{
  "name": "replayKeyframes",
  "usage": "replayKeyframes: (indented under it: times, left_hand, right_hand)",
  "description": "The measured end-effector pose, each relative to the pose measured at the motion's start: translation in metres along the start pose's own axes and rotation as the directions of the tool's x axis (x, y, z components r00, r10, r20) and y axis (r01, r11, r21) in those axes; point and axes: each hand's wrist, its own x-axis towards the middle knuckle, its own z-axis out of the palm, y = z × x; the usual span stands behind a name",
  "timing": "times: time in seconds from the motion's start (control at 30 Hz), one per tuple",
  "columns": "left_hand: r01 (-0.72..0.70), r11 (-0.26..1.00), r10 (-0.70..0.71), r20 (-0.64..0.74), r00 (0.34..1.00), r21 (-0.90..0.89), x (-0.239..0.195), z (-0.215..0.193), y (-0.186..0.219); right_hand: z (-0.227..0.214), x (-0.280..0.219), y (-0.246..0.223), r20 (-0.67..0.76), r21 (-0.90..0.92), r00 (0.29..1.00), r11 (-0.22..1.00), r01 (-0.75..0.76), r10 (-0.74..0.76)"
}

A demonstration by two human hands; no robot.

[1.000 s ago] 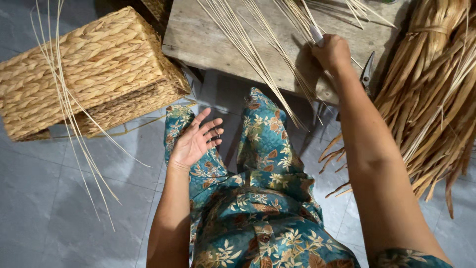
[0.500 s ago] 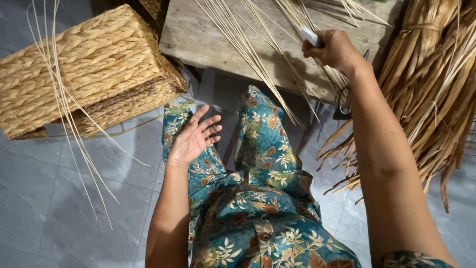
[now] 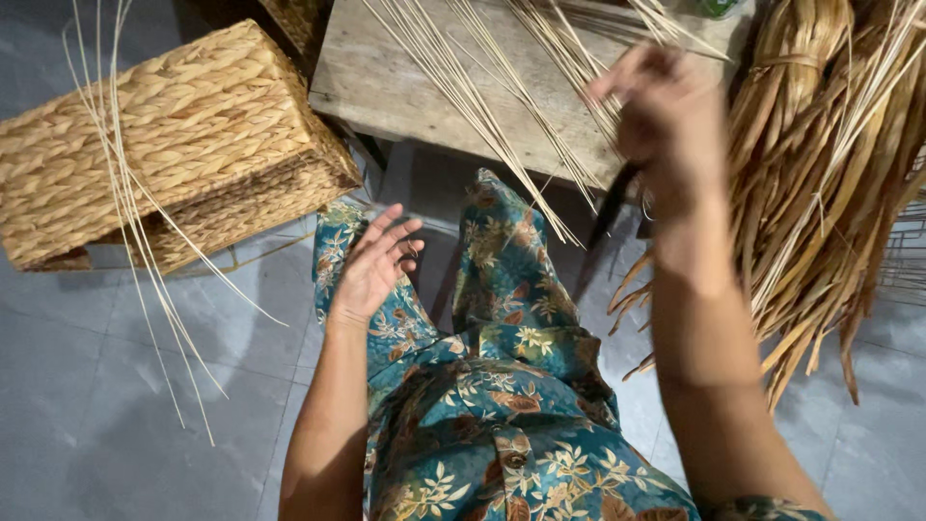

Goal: The person sits at a low wooden table and repeatedly picks up thin bamboo strips. Using a small knife, they scrape and smooth the strips, then place them back on the table. Scissors and a woven basket are visible nearby.

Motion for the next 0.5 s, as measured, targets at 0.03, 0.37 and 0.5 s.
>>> replayKeyframes:
  times: [0.03,0.37,0.5]
  left_hand:
    - [-0.024,0.998,0.025,-0.021,0.999,0.053,0.002,0.008,0.001]
    - [0.066,0.830,-0.023,-0.084,0.996,0.554,-0.028,0.094,-0.015]
    - [-0.027,0.780,0.114,-0.100,0.988,0.626,-0.043,0.095,-0.005]
  right_hand:
    - [0.014,-0.012,0.011,0.027,-0.006,0.997,0.997,-0.073,0.073]
    - [0.081,-0.081,0.104,0.195,0.260,0.920,0.887,-0.382,0.339]
    - [0.072,-0.087,0.103,0.199,0.262,0.920,0.886,-0.383,0.338]
